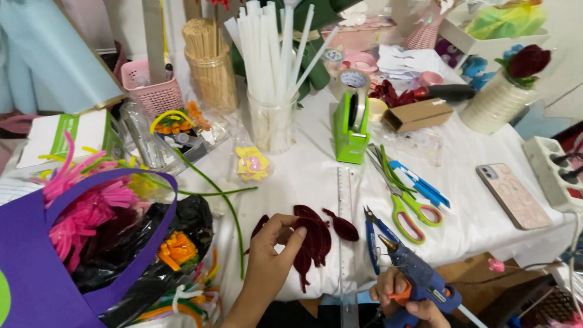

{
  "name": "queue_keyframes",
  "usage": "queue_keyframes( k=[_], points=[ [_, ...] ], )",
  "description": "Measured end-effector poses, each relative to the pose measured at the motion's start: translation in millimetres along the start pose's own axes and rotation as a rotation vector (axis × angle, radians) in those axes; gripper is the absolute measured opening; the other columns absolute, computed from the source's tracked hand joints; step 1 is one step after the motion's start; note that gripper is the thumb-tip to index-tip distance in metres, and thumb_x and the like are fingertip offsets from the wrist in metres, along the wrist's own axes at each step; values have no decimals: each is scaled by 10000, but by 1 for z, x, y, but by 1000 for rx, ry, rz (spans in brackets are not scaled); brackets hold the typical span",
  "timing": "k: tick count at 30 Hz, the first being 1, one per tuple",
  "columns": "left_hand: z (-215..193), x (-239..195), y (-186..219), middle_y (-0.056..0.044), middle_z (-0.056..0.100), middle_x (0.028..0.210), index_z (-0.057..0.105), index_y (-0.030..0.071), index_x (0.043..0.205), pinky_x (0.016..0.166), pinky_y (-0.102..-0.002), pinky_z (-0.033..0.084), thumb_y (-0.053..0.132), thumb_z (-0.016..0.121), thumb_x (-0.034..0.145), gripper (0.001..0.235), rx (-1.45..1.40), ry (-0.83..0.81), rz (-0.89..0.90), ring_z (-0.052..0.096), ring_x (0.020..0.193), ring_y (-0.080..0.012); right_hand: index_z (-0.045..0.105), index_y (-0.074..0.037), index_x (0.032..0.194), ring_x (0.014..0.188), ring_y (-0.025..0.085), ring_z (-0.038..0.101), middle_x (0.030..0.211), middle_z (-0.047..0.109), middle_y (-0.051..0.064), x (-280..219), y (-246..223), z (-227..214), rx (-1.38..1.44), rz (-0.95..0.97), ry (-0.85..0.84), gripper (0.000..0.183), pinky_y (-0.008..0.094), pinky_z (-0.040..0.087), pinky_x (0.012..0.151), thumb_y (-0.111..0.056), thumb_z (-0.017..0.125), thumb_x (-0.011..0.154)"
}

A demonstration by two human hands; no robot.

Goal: The person assembles maroon fabric petals into a flower shape using a hot glue gun. They pick up individual petals, apply glue, and press them together to form a layered flower. The workspace contains craft supplies including scissors, a ruler, and a purple bag of materials.

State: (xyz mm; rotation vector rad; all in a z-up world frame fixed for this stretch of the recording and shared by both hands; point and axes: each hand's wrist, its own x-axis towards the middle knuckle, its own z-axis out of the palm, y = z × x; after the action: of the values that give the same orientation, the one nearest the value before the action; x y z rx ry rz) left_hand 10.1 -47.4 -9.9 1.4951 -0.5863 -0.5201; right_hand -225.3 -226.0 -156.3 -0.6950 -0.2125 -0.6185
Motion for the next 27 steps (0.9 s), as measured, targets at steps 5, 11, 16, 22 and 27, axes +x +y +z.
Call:
queue_keyframes(
  k=[5, 11, 16, 22, 27],
  points=[
    [-7, 3, -2, 25, 702, 809, 756, 104, 956, 680, -244, 511, 186, 674, 924, 121, 12, 0, 53, 623, 723, -80, 654, 15, 989, 763, 317, 553, 943, 562, 194, 36, -11, 52, -108, 60, 166, 256, 511, 423, 772, -129, 741, 796],
    [-14, 7, -17, 32, 680, 798, 762, 111, 942, 691, -251, 507, 201, 688, 924, 118, 28, 9, 7, 602, 723, -80, 600, -5, 930, 742, 306, 501, 887, 517, 182, 59, -10, 75, -157, 99, 281, 276, 492, 386, 753, -159, 724, 737],
    [-8, 9, 8, 21, 745, 865, 760, 115, 967, 704, -247, 530, 205, 684, 916, 128, 27, -32, -35, 654, 767, -95, 602, 66, 861, 767, 393, 574, 842, 582, 256, 80, -32, 98, -504, 116, 375, 273, 510, 470, 701, -106, 658, 656],
    [4, 21, 44, 32, 699, 798, 732, 123, 932, 672, -250, 511, 181, 677, 927, 81, 120, -70, 153, 597, 708, -83, 470, -103, 1455, 882, 398, 620, 881, 633, 242, 99, -92, 104, -796, 210, 412, 750, 580, 413, 1003, 34, 630, 736],
    [3, 12, 23, 12, 600, 694, 716, 75, 945, 532, -249, 423, 187, 684, 945, 117, 96, -34, 190, 492, 556, -78, 688, 177, 865, 980, 427, 691, 971, 727, 305, 115, -85, 128, -1050, 389, 669, 202, 499, 473, 955, 53, 608, 726]
  ],
)
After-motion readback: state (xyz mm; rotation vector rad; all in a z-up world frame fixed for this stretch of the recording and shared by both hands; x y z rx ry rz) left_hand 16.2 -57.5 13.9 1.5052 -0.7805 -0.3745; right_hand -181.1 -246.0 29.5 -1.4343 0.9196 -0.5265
